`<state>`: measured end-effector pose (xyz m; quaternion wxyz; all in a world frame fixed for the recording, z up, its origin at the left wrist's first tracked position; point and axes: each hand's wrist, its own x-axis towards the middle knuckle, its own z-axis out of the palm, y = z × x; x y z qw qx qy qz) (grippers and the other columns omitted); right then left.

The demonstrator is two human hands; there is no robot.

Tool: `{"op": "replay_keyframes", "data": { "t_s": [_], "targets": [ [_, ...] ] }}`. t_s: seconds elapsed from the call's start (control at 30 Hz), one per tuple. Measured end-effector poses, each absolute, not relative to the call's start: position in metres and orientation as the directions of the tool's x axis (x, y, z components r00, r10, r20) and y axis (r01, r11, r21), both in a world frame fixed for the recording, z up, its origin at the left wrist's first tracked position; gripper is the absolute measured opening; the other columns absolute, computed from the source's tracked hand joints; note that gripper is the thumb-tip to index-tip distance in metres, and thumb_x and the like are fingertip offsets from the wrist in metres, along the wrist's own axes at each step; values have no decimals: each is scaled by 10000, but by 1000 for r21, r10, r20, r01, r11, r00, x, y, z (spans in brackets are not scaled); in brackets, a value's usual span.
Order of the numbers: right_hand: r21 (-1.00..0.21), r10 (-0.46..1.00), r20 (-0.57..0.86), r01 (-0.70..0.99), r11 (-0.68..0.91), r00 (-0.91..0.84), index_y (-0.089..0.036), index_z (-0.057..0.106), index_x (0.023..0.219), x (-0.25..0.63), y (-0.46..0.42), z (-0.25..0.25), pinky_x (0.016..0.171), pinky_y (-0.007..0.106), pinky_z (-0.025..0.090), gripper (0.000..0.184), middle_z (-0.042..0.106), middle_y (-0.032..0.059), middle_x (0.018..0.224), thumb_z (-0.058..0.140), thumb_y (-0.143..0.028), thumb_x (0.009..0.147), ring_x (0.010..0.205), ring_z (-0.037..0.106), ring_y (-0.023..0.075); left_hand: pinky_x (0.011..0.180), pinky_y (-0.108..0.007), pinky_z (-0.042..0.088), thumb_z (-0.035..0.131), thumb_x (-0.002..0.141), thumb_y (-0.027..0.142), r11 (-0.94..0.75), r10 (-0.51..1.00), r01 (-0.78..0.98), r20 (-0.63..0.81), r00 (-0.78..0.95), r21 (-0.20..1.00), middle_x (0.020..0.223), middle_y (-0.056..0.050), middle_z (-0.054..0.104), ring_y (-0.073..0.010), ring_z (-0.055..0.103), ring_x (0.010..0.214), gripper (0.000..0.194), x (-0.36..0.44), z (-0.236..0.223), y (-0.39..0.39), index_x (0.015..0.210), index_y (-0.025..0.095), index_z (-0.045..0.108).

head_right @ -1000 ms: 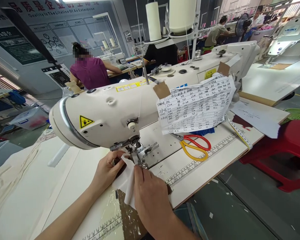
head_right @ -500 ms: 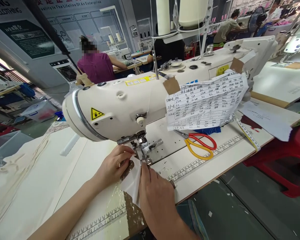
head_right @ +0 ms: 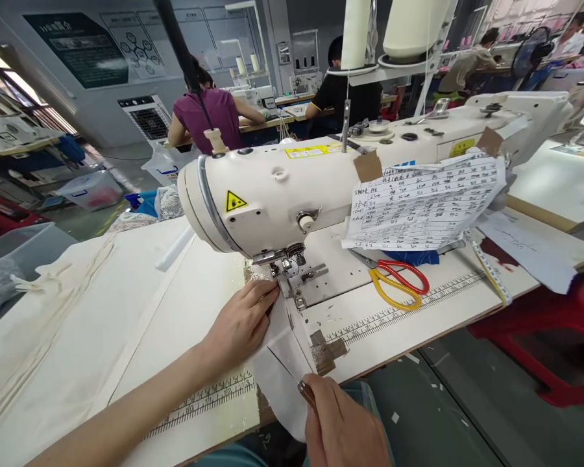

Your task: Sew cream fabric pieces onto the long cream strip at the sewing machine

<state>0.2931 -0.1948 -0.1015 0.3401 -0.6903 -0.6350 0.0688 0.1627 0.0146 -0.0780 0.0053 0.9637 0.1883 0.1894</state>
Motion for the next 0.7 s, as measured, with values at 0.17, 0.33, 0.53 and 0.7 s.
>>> {"op": "replay_keyframes", "data": {
  "t_s": [0.17,0.33,0.53,0.7],
  "targets": [
    [-497,916,376,865,75,136,-181,472,1292,297,-192,-97,610,259,580,369,725,81,992,389,-62,953,798,741,201,1083,-458,507,331,954,102,-940,341,318,357,870,123,1306,-127,630,-251,537,1265,435,152,-81,19,1292,45,598],
    [-468,930,350,881,65,117,-170,474,1304,297,-192,-98,617,255,593,391,729,90,1043,399,-56,938,837,742,205,1081,-489,500,332,960,125,-943,330,322,357,874,83,1331,-156,613,-280,520,1290,447,154,-82,18,1313,14,581],
    [-333,929,368,939,86,45,-132,484,1299,301,-185,-95,624,291,607,346,733,118,1058,352,-97,981,855,744,231,1068,-509,498,342,949,148,-933,351,359,330,876,39,1367,-193,569,-317,484,1315,468,157,-84,16,1339,-4,552],
    [-242,918,394,968,70,32,-110,490,1291,302,-177,-92,547,290,595,329,741,134,1038,324,-117,1007,827,753,242,1095,-503,468,328,963,170,-926,369,377,296,881,32,1393,-196,533,-322,454,1336,474,157,-81,15,1358,-5,524]
  ]
}}
